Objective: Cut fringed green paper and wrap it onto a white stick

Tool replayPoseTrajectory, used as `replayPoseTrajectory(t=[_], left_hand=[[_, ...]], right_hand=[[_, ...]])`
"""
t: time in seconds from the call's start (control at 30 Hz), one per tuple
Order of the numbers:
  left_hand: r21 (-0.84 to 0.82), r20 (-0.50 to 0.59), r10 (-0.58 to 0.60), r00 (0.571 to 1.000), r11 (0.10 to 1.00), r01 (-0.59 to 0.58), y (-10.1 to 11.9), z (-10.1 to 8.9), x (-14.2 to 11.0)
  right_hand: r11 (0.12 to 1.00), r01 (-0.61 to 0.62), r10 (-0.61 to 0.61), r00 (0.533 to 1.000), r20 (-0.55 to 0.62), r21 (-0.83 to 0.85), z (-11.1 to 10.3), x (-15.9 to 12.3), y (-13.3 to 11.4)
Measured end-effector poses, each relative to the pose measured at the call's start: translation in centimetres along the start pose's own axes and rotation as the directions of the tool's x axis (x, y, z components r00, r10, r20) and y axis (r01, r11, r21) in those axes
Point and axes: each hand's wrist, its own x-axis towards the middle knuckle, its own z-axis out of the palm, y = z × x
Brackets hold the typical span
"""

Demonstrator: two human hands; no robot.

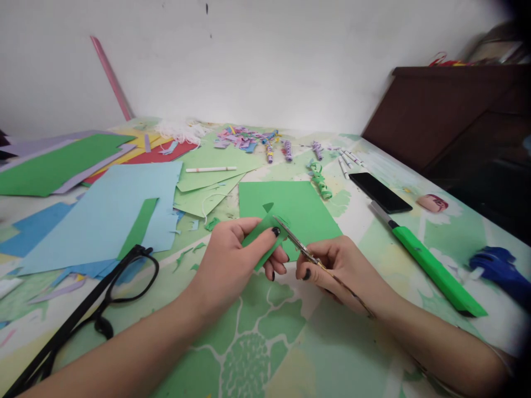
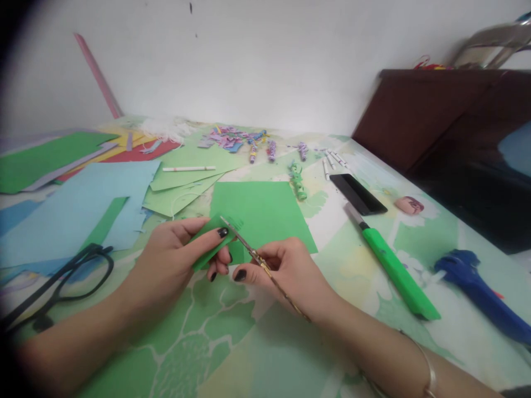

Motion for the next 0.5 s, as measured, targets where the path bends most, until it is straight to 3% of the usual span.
replayPoseTrajectory(t=[0.37, 0.5], left_hand=[[-0.003, -0.001, -0.002, 1.0, 1.0, 0.002, -0.14, -0.01, -0.05], [-0.016, 0.0, 0.001, 1.0, 1.0, -0.001, -0.09, -0.03, -0.01]], right_hand=[[0.999, -0.039, 0.039, 0.999, -0.028, -0.019, -0.03, 0.07, -0.32], [0.999, 0.033, -0.033, 0.999, -0.005, -0.024, -0.08, -0.04, 0.15]])
